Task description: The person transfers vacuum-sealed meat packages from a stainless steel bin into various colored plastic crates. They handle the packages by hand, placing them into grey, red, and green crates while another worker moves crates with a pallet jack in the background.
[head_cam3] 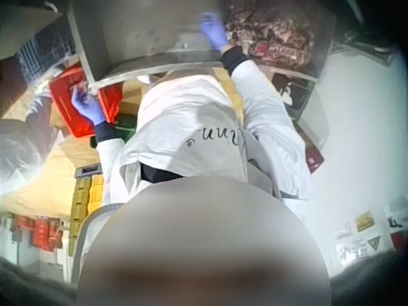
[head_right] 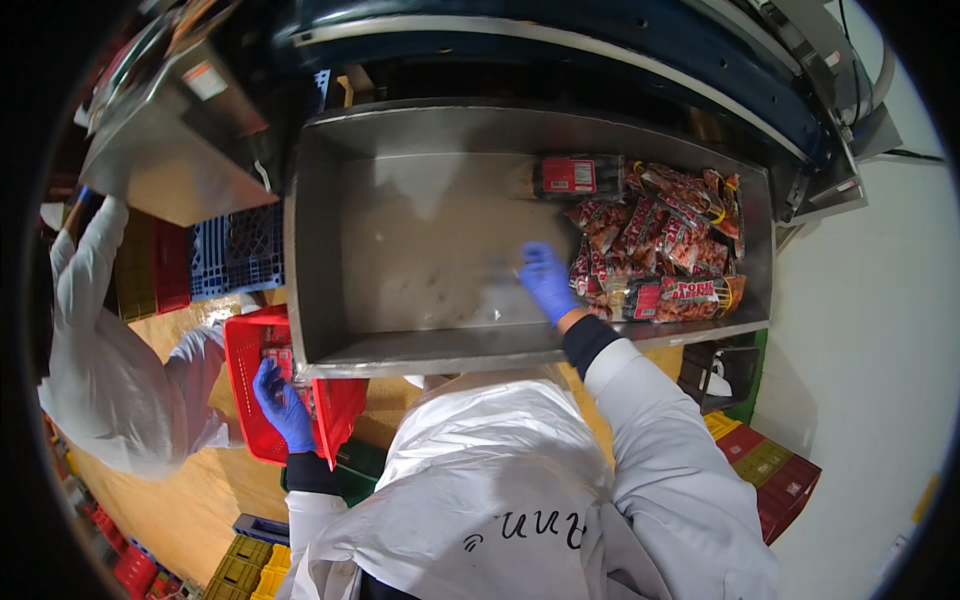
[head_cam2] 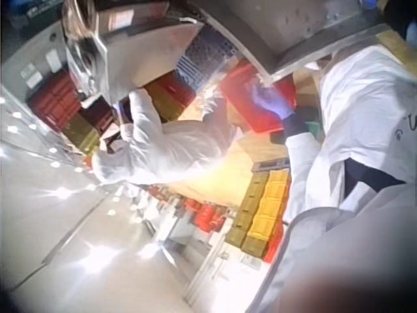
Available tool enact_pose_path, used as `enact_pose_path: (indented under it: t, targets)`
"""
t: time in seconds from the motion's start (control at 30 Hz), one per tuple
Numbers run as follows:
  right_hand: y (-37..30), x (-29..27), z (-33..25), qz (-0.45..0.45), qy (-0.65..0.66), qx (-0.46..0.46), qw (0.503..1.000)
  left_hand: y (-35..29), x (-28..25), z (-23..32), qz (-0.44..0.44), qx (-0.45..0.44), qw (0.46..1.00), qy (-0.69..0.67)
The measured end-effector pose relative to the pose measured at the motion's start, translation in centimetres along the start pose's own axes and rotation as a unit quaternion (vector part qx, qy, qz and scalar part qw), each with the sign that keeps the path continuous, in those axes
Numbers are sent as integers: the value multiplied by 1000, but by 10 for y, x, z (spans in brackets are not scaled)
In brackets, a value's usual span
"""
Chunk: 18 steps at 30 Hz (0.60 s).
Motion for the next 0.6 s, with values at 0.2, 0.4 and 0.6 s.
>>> enact_pose_path:
  t: [0.2, 0.4, 0.6]
  targets:
    - [121, -115, 20, 57, -612, -10, 789, 9, 180, 100, -150, 25, 988, -7]
    - [225, -98, 72, 46, -752, -113, 648, -21, 322, 133, -300, 40, 953, 24]
    - [249, -106, 31, -127, -622, -124, 763, -23, 344, 102, -385, -149, 911, -25]
Point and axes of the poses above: each hand's wrist, its own y-axis towards the middle knuckle, its own x-axis out of the palm, z = x × y, the point moved 6 cm from there along y, towards the middle knuckle, and after that the axes turned 3 degrees about -z, right-handed, at the moved point
